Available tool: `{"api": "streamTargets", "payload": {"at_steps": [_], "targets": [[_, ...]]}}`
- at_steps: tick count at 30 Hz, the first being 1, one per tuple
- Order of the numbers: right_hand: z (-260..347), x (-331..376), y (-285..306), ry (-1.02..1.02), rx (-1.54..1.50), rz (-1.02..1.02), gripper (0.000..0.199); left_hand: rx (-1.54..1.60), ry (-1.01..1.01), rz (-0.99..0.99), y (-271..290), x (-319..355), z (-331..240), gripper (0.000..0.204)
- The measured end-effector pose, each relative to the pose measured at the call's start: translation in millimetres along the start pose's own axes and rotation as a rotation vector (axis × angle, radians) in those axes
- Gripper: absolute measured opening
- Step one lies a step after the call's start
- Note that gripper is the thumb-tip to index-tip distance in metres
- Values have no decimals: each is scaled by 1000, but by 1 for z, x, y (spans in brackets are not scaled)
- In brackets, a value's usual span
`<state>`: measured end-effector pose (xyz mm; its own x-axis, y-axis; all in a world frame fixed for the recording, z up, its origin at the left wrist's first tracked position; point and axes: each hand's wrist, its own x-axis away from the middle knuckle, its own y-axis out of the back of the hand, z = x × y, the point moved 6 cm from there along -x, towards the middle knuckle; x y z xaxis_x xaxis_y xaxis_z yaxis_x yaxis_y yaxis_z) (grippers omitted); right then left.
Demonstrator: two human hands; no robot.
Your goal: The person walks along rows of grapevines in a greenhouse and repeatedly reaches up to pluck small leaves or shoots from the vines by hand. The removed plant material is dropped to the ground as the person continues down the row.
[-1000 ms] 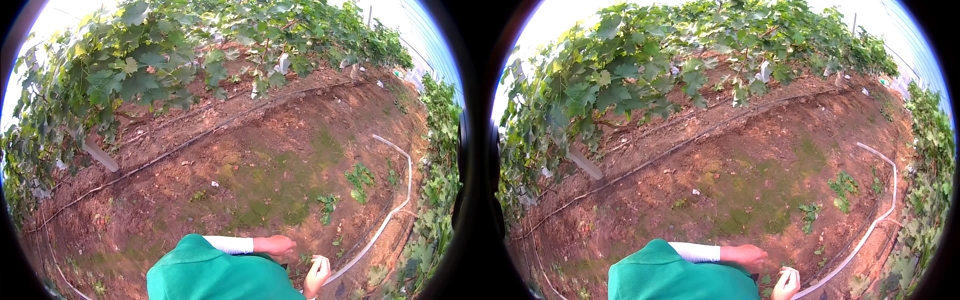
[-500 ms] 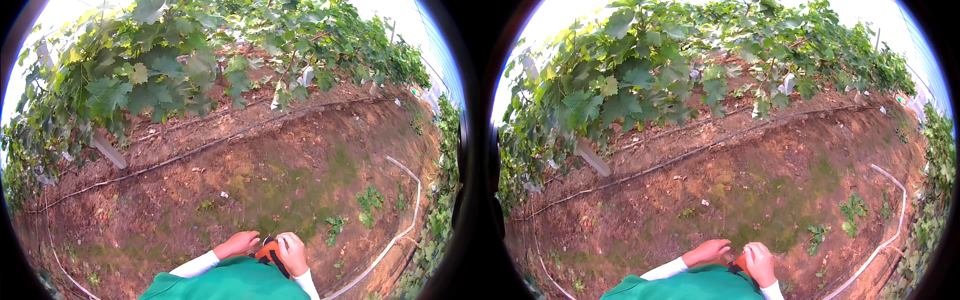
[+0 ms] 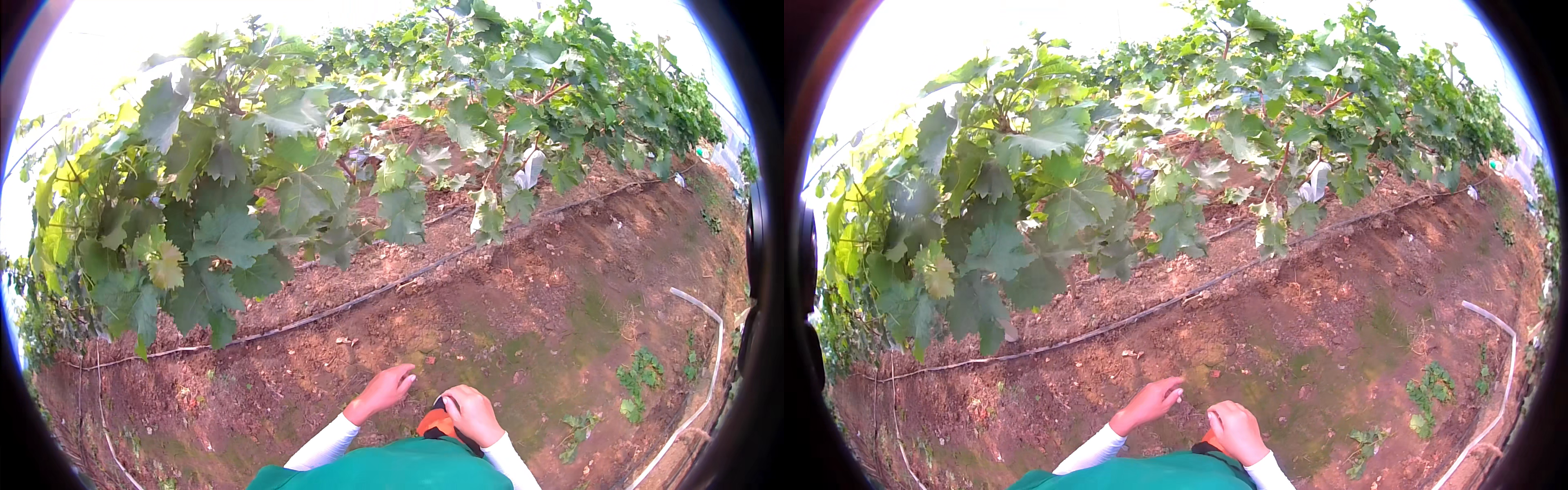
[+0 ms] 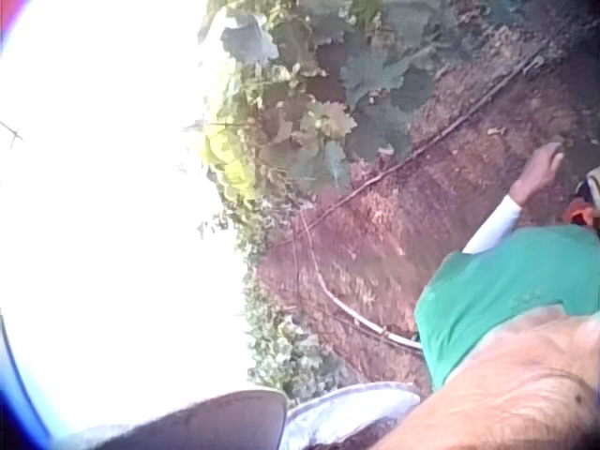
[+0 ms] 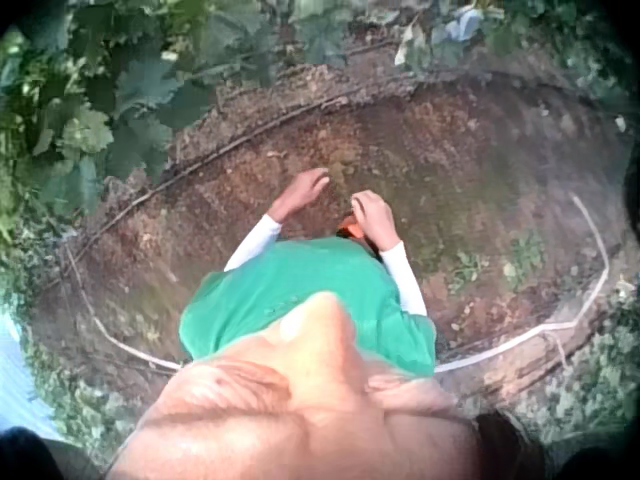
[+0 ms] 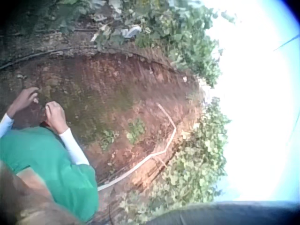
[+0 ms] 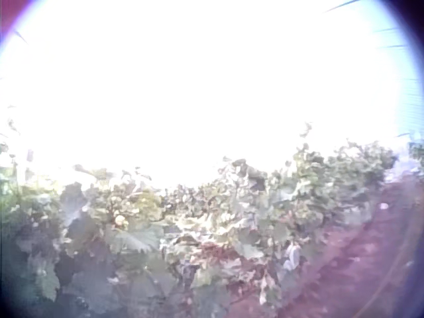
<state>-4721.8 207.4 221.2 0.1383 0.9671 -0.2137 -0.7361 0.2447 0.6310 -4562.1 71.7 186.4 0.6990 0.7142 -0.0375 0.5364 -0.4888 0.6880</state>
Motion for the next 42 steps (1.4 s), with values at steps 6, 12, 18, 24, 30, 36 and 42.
{"api": "streamTargets", "payload": {"at_steps": [6, 12, 18, 24, 30, 36, 42], "targets": [[-34, -107, 24, 48, 39, -43, 10, -218, -120, -313, 111, -154, -32, 29], [-35, -166, 24, 117, -40, 87, 11, -322, -237, -626, 194, -267, -59, 31], [-69, -179, 32, -19, -68, 79, 13, -573, -393, -784, 258, -376, -74, 30], [-109, -185, 49, -116, 64, -18, 14, -867, -347, -795, 283, -422, -36, 24], [-124, -224, 48, -177, 77, -41, 18, -753, -222, -817, 274, -399, 12, 8], [-106, -287, 39, -33, 79, -2, 20, -344, -299, -828, 259, -363, 18, 7], [-93, -311, 9, 39, 49, 42, 18, 1363, 156, 51, 191, -360, 58, 18]]}}
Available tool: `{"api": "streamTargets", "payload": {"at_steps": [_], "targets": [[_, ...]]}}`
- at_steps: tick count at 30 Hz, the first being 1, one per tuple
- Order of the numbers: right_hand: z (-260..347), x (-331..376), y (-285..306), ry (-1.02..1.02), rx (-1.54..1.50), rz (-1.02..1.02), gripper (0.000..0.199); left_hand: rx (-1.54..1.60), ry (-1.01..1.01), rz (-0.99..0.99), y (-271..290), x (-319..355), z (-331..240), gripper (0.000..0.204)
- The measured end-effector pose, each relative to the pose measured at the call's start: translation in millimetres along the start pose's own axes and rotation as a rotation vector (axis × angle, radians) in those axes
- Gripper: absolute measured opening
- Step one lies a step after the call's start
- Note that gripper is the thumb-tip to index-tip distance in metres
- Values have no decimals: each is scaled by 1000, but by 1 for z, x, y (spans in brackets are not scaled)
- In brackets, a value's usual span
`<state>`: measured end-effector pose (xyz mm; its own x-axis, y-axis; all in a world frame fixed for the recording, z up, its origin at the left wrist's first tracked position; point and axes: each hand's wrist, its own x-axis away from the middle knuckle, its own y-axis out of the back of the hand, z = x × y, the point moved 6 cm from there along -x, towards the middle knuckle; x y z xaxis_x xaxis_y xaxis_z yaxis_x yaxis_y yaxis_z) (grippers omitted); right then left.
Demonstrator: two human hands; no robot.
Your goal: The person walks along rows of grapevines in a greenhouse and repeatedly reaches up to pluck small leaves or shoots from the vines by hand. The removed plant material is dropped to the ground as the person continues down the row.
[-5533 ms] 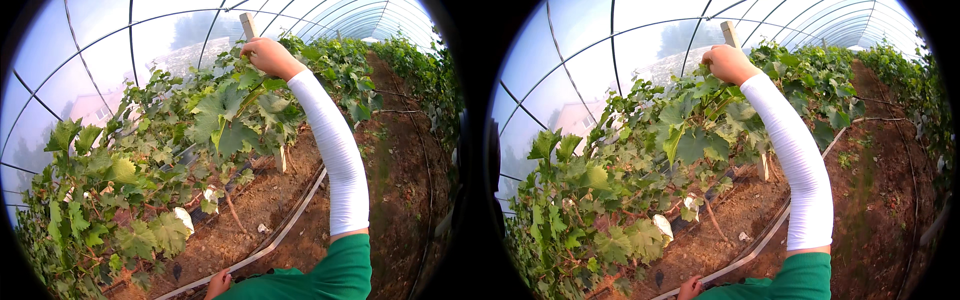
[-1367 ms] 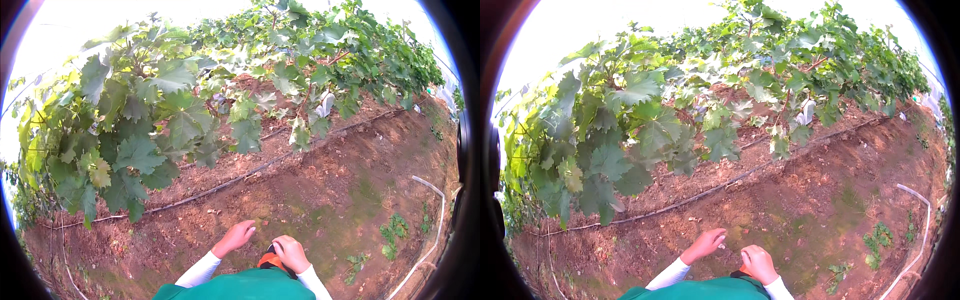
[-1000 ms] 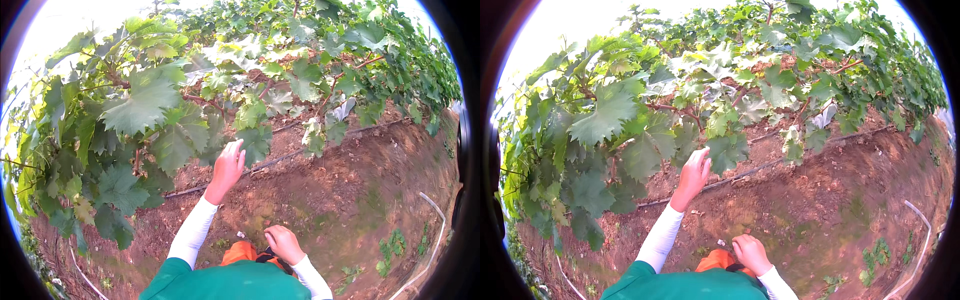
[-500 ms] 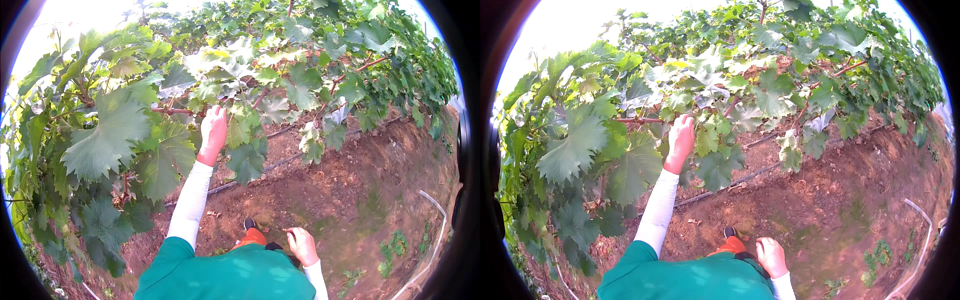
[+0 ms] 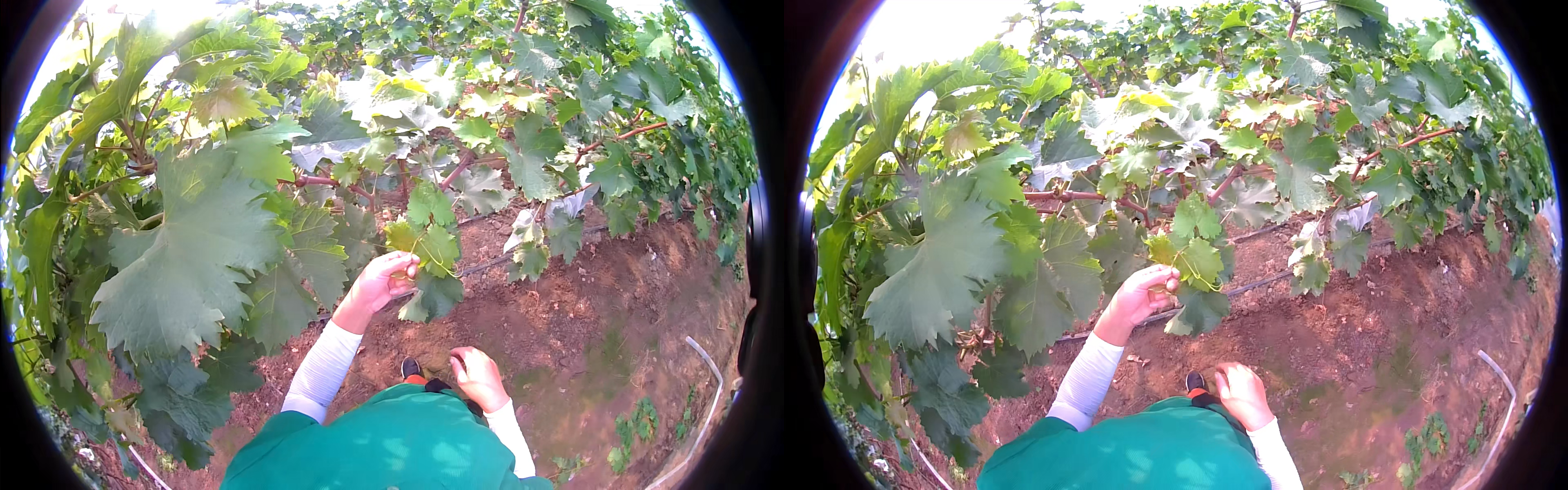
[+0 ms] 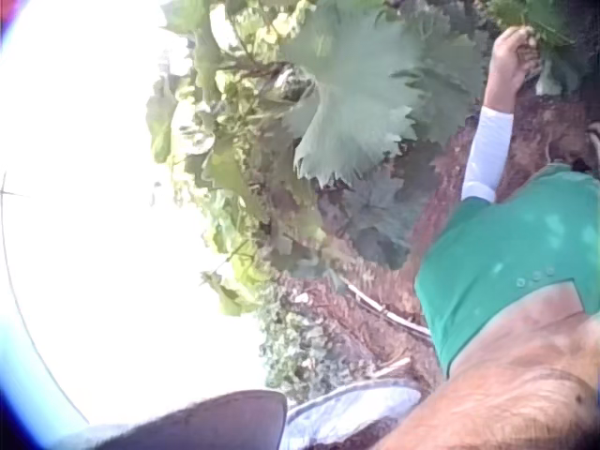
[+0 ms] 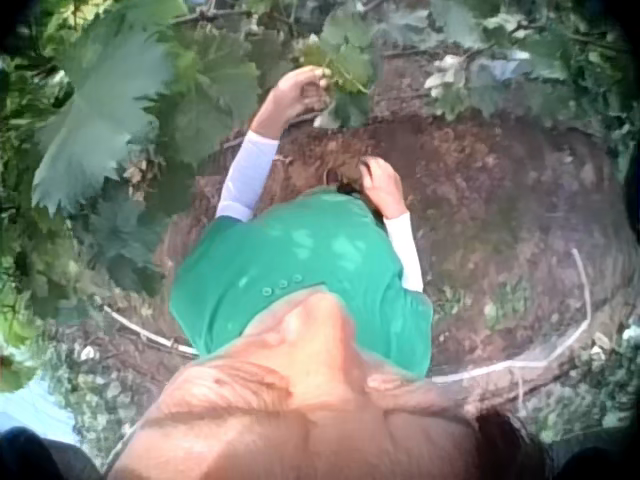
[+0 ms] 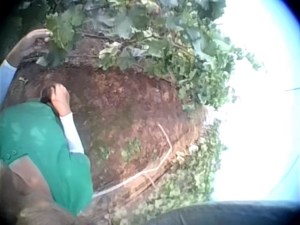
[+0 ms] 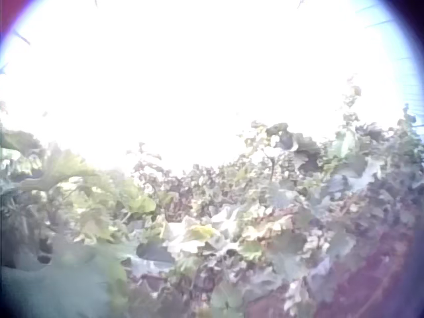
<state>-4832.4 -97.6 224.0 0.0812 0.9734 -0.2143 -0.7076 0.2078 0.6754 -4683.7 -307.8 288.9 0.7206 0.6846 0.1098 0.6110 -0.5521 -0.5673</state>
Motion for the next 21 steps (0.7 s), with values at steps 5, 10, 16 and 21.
{"api": "streamTargets", "payload": {"at_steps": [5, 10, 16, 21], "targets": [[3, 6, -11, -54, -72, 97, 18, 212, 157, 112, -22, 5, 21, 22], [-6, 19, -6, -75, -103, 41, 18, 345, 156, 110, -36, 2, 26, 22], [-9, 22, -2, -93, -122, 16, 16, 433, 94, 108, -33, -17, 25, 19], [-9, 23, 3, -75, -91, 31, 16, 321, 10, 100, -43, -14, 15, 18]]}}
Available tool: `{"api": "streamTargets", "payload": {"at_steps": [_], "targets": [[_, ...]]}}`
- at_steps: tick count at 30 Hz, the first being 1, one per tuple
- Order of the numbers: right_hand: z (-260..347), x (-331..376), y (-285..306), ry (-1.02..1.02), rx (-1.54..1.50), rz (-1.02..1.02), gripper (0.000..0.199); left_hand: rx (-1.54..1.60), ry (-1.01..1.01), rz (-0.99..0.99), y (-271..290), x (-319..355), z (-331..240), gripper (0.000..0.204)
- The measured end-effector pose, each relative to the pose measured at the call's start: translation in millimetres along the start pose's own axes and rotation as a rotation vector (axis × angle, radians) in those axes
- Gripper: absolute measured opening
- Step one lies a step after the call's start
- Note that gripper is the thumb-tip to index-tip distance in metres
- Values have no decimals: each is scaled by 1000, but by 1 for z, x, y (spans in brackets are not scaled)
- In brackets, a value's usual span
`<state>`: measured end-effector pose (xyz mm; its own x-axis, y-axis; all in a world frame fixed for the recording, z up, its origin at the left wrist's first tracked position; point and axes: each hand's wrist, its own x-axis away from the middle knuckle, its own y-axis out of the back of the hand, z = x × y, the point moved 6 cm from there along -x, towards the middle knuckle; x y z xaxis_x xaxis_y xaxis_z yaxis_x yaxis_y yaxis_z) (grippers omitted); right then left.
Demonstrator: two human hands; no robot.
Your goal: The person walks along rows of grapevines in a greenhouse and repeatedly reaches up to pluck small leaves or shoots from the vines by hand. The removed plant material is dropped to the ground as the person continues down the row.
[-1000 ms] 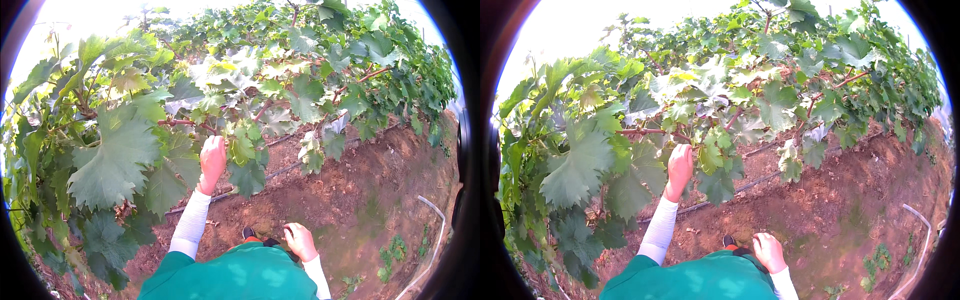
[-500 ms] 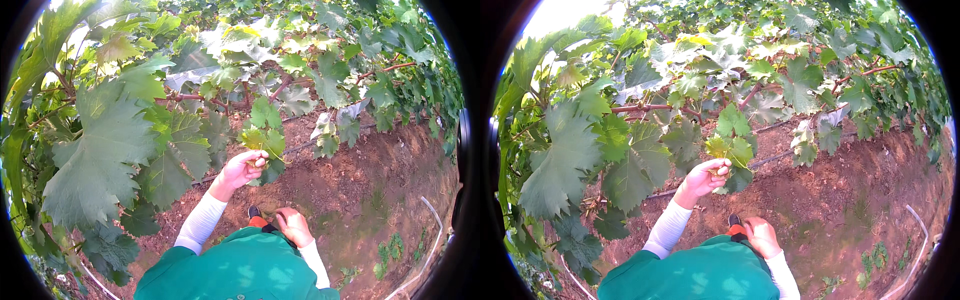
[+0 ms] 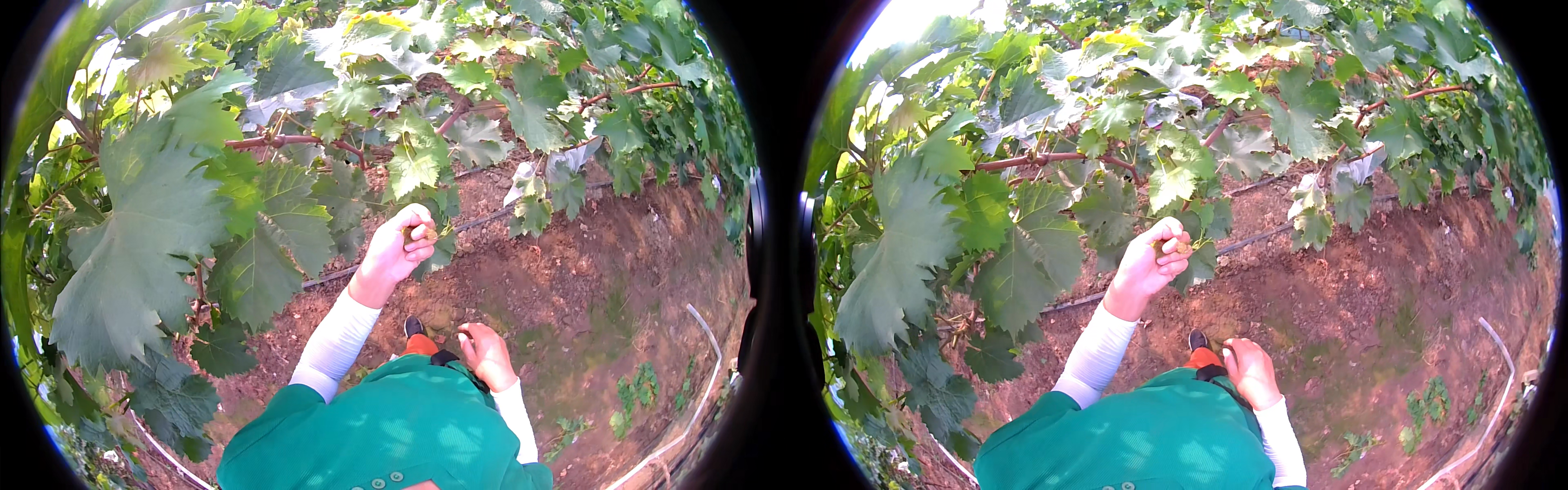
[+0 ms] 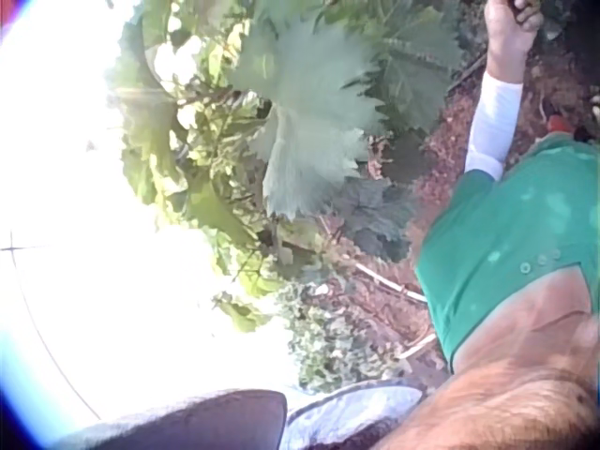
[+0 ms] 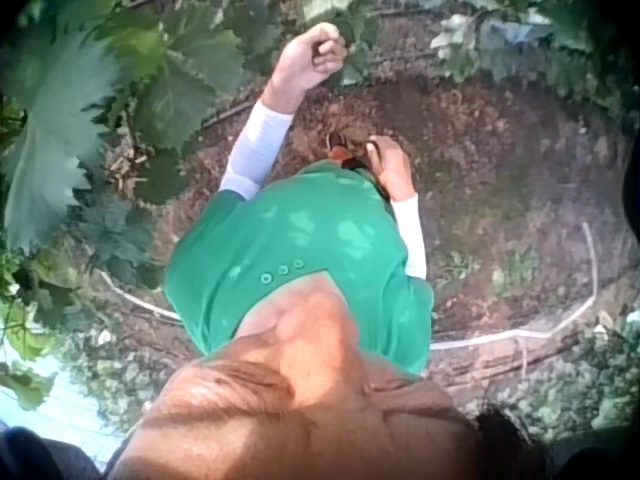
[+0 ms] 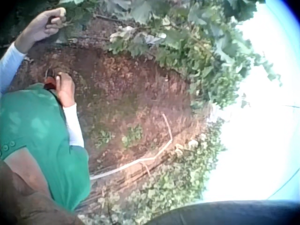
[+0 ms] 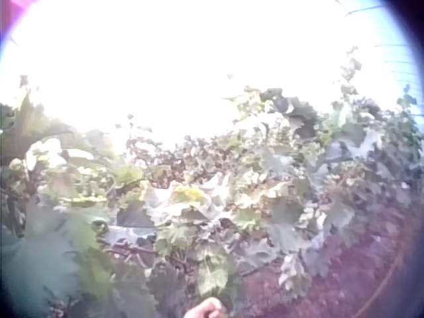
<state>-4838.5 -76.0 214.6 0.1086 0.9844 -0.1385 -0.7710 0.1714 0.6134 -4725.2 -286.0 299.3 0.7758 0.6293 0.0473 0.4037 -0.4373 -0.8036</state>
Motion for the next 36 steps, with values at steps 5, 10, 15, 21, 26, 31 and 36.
{"api": "streamTargets", "payload": {"at_steps": [5, 10, 15, 21, 26, 31, 36], "targets": [[-13, 0, -7, -70, 75, 2, 18, -926, -7, -97, -59, 25, -29, 22], [-20, 1, -5, -86, 101, -10, 19, -1728, -1011, -707, -65, 14, -112, 31], [-23, 4, -3, -125, 140, -3, 20, -1569, -1231, -893, -62, -26, -183, 19], [-28, 12, 7, -81, 109, -110, 19, -1957, -817, -1281, -45, -95, -236, 27], [-33, 13, 9, -112, 94, -136, 19, -2095, -567, -1397, -29, -129, -263, 31], [-37, 11, 6, -89, 93, -174, 18, -2063, -809, -1289, -2, -140, -273, 27], [-37, 2, 0, -59, 97, -154, 20, -1957, -898, -973, -1, -139, -280, 29]]}}
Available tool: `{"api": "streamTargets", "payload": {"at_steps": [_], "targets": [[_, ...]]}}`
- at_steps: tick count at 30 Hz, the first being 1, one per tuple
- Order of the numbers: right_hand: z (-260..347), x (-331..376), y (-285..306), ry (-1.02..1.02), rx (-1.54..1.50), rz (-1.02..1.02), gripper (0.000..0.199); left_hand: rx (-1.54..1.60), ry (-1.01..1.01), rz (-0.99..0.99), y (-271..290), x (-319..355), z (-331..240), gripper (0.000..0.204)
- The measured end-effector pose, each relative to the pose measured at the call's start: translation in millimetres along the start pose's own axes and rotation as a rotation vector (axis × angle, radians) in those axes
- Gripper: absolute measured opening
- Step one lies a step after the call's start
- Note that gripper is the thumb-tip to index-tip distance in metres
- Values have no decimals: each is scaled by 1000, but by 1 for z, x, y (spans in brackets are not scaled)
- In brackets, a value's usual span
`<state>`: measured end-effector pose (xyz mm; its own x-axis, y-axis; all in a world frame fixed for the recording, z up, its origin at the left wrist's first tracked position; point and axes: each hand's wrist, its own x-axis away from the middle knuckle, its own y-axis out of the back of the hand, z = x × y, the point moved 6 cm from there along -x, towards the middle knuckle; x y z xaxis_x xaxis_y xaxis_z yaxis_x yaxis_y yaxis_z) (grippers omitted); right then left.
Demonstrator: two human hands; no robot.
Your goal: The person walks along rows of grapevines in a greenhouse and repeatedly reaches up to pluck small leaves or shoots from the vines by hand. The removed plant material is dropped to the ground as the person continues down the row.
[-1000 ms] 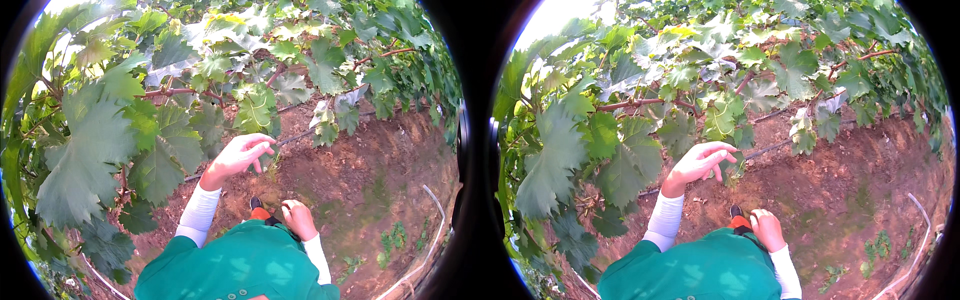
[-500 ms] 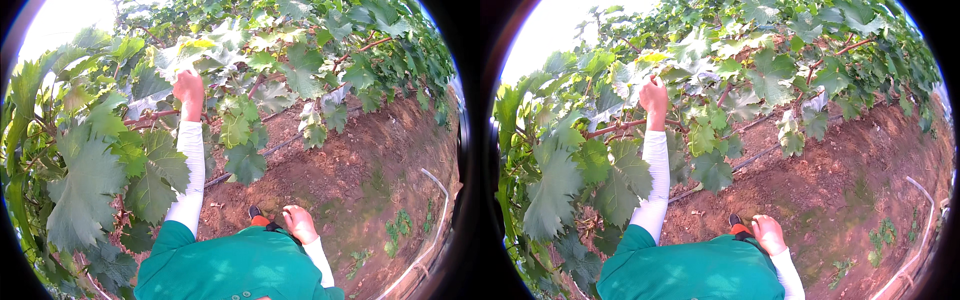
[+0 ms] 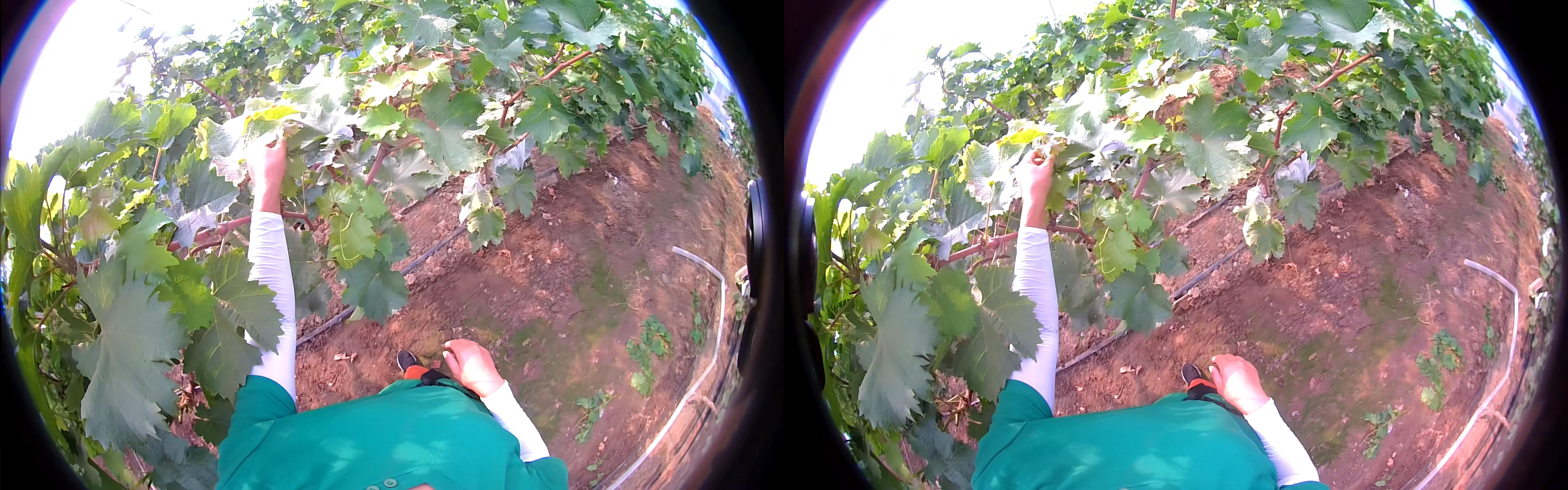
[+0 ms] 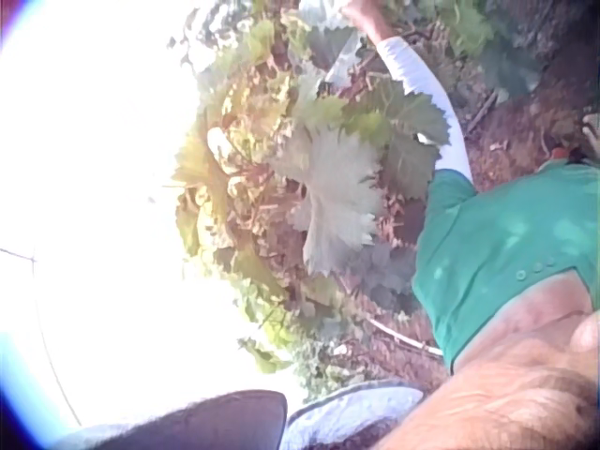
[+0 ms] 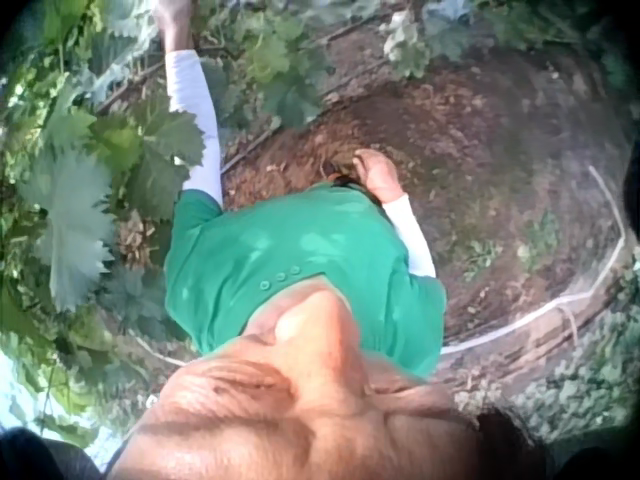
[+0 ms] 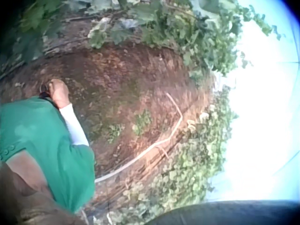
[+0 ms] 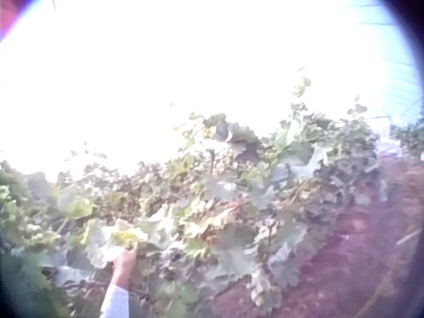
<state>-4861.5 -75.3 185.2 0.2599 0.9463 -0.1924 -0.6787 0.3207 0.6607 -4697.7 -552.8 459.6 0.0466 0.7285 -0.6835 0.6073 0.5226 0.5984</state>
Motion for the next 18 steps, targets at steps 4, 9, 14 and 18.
{"api": "streamTargets", "payload": {"at_steps": [4, 9, 14, 18], "targets": [[-2, -4, -14, 26, -5, 43, 22, 23, 39, -33, 15, 5, 8, 27], [3, -4, -11, -41, 18, 168, 23, -56, -111, -153, 52, 44, -19, 32], [0, 0, -13, -12, 17, 120, 19, -470, -53, -3, 77, 68, -33, 47], [-1, 8, -8, -4, -18, 39, 19, -516, -148, 7, 76, 76, -30, 34]]}}
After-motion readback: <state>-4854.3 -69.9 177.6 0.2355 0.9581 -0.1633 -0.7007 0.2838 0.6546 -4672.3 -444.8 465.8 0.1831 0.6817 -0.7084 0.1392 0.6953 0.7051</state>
